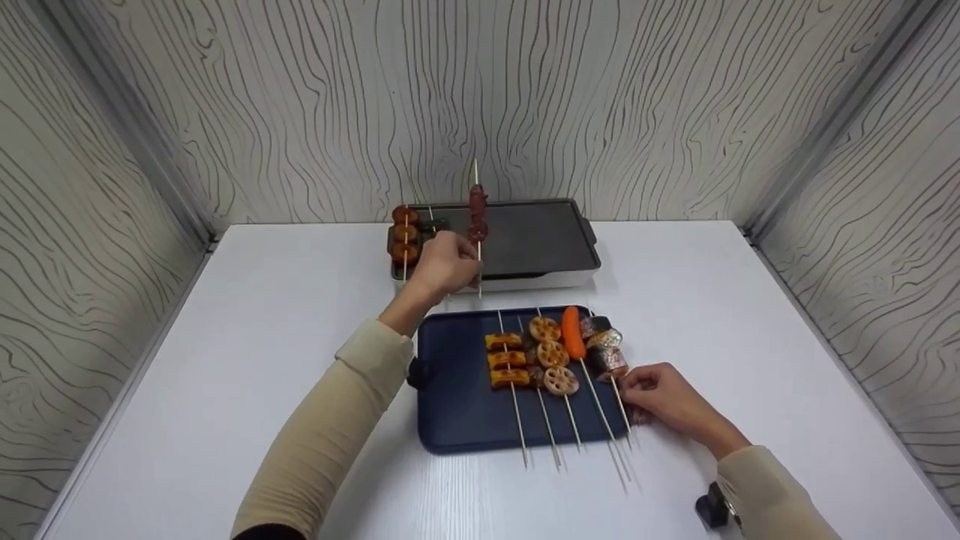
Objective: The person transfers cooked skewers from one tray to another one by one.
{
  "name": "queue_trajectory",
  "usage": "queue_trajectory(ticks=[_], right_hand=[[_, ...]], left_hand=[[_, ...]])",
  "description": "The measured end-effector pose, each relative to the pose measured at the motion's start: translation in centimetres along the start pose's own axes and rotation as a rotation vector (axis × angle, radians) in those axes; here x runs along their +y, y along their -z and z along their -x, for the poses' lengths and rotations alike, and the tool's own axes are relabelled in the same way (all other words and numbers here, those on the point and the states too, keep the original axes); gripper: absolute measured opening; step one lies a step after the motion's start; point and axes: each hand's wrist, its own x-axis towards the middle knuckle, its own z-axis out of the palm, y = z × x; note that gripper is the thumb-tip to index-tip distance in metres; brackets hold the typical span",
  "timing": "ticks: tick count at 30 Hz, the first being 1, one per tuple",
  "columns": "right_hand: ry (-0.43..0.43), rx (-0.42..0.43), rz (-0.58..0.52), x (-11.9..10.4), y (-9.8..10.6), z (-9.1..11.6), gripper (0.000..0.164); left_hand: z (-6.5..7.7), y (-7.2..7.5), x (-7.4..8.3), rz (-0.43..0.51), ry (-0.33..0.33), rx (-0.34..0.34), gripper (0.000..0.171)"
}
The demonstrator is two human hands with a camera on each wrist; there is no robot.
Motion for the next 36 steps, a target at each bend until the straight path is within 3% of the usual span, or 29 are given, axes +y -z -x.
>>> queue_trajectory(ticks=[5, 15, 36], right_hand=[[0.015, -0.001, 0.012, 0.0, 0.0, 0.0, 0.016], [0.021, -0.024, -0.034, 0.1, 0.2, 0.1, 0.018], [-0.017, 0.001, 0.007, 0.1, 0.0, -0.2, 0.017]], left_hand=[[1.7, 0.0, -0.7, 0.031, 0.009, -0.039, 0.01], [4.9, -1.2, -2.4, 0.244, 0.015, -0.155, 0.008], [11.2, -5.1, -7.1, 0.291, 0.045, -0.294, 0.009]])
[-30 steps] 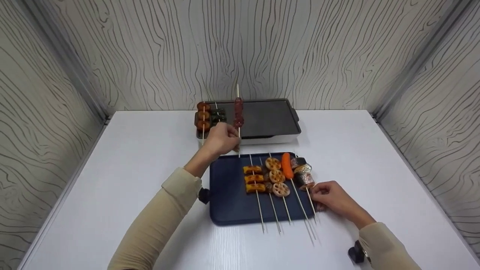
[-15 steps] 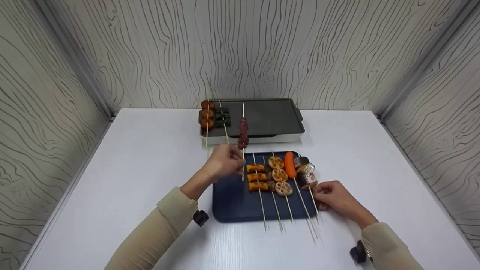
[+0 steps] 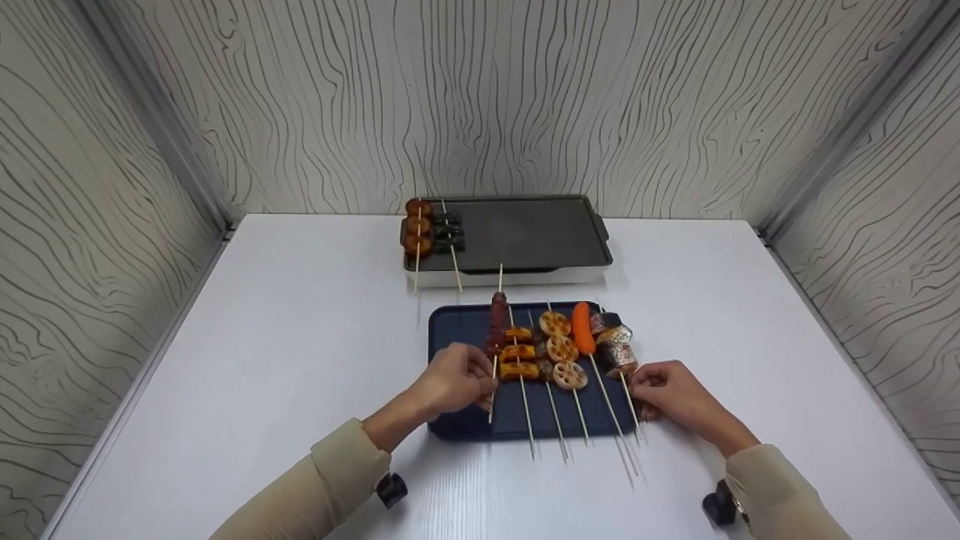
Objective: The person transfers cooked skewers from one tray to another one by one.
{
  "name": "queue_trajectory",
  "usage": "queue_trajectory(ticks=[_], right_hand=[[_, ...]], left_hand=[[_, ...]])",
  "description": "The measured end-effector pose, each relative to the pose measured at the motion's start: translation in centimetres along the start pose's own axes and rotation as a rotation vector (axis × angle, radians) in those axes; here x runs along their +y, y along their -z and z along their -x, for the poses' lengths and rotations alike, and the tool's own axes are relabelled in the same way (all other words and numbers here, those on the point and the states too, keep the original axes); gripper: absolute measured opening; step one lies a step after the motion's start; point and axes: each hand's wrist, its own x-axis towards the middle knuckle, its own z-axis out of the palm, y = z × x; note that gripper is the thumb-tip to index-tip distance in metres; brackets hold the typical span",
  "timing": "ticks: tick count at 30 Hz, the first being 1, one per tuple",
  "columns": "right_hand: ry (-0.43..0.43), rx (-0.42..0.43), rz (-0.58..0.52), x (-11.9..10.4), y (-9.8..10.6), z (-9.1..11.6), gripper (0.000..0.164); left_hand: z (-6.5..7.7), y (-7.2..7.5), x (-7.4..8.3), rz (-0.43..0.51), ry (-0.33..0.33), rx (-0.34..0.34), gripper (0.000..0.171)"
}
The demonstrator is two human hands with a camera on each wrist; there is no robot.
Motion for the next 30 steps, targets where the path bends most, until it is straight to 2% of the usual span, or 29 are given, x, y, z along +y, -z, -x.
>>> queue_trajectory(ticks=[8, 13, 18, 30], right_hand=[[0.041, -0.005, 0.002, 0.1, 0.0, 0.1, 0.016], [0.043, -0.004, 0.008, 0.2, 0.0, 0.1, 0.016], [0.037, 0.0, 0.013, 0.4, 0.1, 0.0, 0.017], [0.021, 0.003, 0.004, 0.4, 0.1, 0.0, 0.019]], left_hand=[[0.5, -1.3, -2.4, 0.014, 0.092, 0.011, 0.008], [0.6, -1.8, -3.2, -0.008, 0.105, 0.033, 0.007], [0.5, -2.0, -3.5, -0.025, 0.096, 0.038, 0.006], [0.3, -1.7, -3.1, -0.026, 0.094, 0.028, 0.012]])
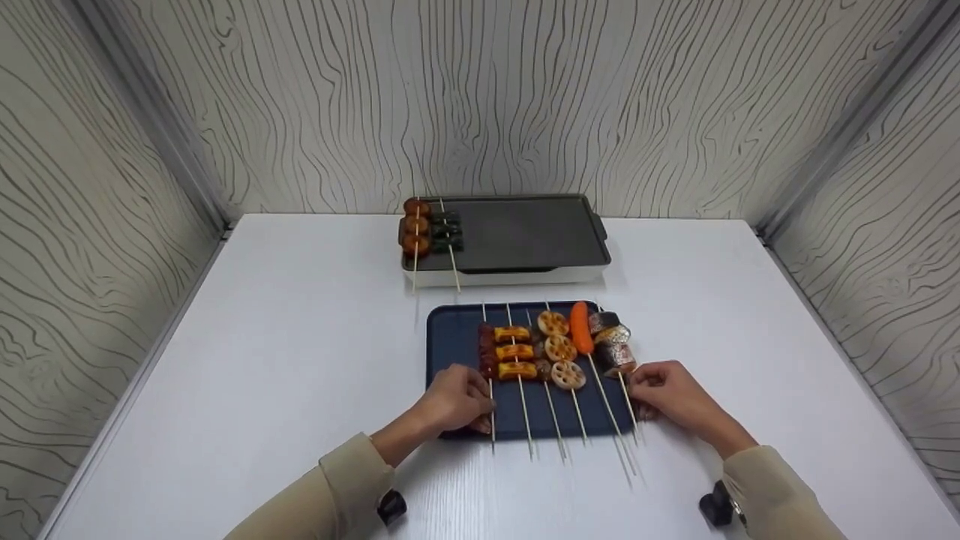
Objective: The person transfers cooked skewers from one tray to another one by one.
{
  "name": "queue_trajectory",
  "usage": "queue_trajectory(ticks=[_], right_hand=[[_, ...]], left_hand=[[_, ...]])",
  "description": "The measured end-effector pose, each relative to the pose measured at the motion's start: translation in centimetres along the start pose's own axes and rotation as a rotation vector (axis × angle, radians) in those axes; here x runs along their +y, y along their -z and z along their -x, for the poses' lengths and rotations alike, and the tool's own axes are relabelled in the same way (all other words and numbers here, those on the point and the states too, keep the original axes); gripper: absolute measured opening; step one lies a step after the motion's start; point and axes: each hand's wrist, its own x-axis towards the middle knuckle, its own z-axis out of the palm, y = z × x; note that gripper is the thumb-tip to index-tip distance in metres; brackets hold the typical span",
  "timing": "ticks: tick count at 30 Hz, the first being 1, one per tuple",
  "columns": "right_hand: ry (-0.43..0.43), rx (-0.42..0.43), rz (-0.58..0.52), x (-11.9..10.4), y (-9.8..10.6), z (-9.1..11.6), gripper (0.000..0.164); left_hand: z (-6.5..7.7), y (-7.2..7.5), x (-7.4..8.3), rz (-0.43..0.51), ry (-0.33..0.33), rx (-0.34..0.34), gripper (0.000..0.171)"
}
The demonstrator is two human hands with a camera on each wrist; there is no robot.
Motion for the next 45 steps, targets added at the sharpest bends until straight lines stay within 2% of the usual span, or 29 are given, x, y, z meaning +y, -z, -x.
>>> queue_trajectory(ticks=[11, 14, 17, 19, 22, 26, 31, 35, 38, 45], right_hand=[[-0.009, -0.005, -0.022, -0.4, 0.1, 0.4, 0.015], [-0.012, -0.005, -0.021, -0.4, 0.1, 0.4, 0.016], [-0.018, -0.004, -0.017, -0.4, 0.2, 0.5, 0.017], [-0.022, -0.004, -0.016, -0.4, 0.3, 0.5, 0.018], [-0.027, -0.007, -0.017, -0.4, 0.4, 0.6, 0.019], [-0.029, -0.004, -0.019, -0.4, 0.5, 0.6, 0.019], [-0.026, -0.003, -0.022, -0.3, 0.5, 0.7, 0.018], [-0.02, -0.013, -0.036, -0.3, 0.5, 0.7, 0.018], [-0.013, -0.012, -0.038, -0.4, 0.4, 0.7, 0.019], [-0.021, -0.026, -0.038, -0.5, 0.1, 0.3, 0.018]], left_hand=[[0.0, 0.5, 0.0, -0.056, -0.036, -0.035, 0.013], [-0.3, 1.2, 0.5, -0.13, -0.059, -0.043, 0.014], [-0.7, 2.4, 1.6, -0.233, -0.114, -0.043, 0.014], [-1.0, 3.3, 2.7, -0.313, -0.171, -0.018, 0.015], [-1.5, 4.9, 4.5, -0.407, -0.247, 0.061, 0.015], [-2.6, 7.1, 6.9, -0.449, -0.293, 0.169, 0.015], [-4.9, 9.7, 8.8, -0.462, -0.254, 0.292, 0.021], [-7.0, 10.8, 9.3, -0.522, -0.187, 0.368, 0.029], [-8.6, 10.9, 9.3, -0.565, -0.143, 0.402, 0.032], [-11.4, 10.0, 8.7, -0.628, -0.022, 0.423, 0.014]])
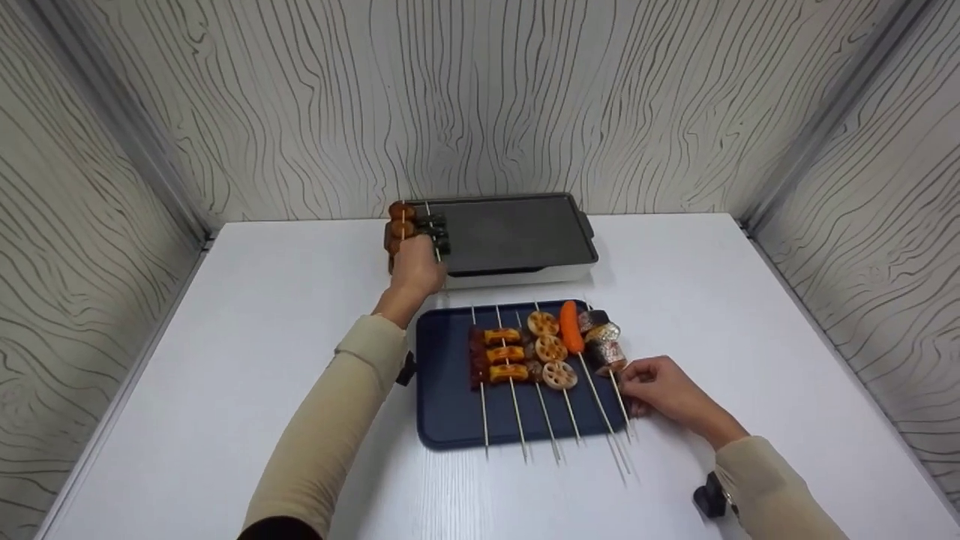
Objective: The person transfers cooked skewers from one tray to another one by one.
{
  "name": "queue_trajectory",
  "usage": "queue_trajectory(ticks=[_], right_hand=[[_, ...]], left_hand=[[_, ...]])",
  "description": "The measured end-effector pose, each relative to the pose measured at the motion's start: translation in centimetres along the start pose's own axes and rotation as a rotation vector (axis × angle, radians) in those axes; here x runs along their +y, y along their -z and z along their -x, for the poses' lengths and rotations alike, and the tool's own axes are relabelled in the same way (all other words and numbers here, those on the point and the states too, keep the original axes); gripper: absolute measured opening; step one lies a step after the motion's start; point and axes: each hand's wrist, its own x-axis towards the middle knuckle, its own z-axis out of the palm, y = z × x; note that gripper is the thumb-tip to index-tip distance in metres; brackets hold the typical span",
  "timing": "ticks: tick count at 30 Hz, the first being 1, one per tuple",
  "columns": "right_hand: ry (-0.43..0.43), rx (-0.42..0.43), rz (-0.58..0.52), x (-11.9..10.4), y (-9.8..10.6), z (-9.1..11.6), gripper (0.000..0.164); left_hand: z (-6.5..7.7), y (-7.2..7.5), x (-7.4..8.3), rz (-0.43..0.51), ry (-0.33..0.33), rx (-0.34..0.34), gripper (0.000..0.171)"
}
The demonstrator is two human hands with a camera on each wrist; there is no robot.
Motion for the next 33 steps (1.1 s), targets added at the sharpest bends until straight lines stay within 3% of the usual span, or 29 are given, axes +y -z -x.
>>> queue_trajectory(ticks=[4, 10, 14, 16, 22, 25, 29, 33], right_hand=[[-0.001, -0.006, -0.012, 0.0, -0.1, 0.0, 0.017], [0.007, -0.007, -0.005, 0.0, -0.1, 0.0, 0.018], [0.01, -0.003, -0.006, 0.0, 0.0, 0.0, 0.019], [0.013, -0.003, -0.011, 0.0, 0.0, 0.1, 0.018], [0.009, -0.007, -0.016, -0.1, -0.1, 0.2, 0.017], [0.009, -0.003, -0.018, -0.2, -0.1, 0.2, 0.017], [0.007, 0.002, -0.018, -0.2, -0.1, 0.1, 0.018], [0.001, 0.0, -0.019, -0.1, 0.0, 0.1, 0.019]], left_hand=[[-0.8, -1.0, 0.2, -0.005, 0.047, 0.001, 0.018], [-1.3, -1.8, 0.2, 0.039, 0.116, 0.054, 0.025], [-1.7, -2.1, 0.2, 0.064, 0.137, 0.086, 0.013], [-1.9, -2.3, 0.0, 0.083, 0.149, 0.082, 0.012], [-2.1, -2.1, -0.4, 0.125, 0.175, 0.027, 0.032], [-1.9, -1.8, -0.4, 0.155, 0.144, 0.028, 0.04], [-1.1, -1.4, 0.0, 0.219, 0.044, 0.071, 0.05], [0.0, -1.1, 0.6, 0.26, -0.057, 0.128, 0.038]])
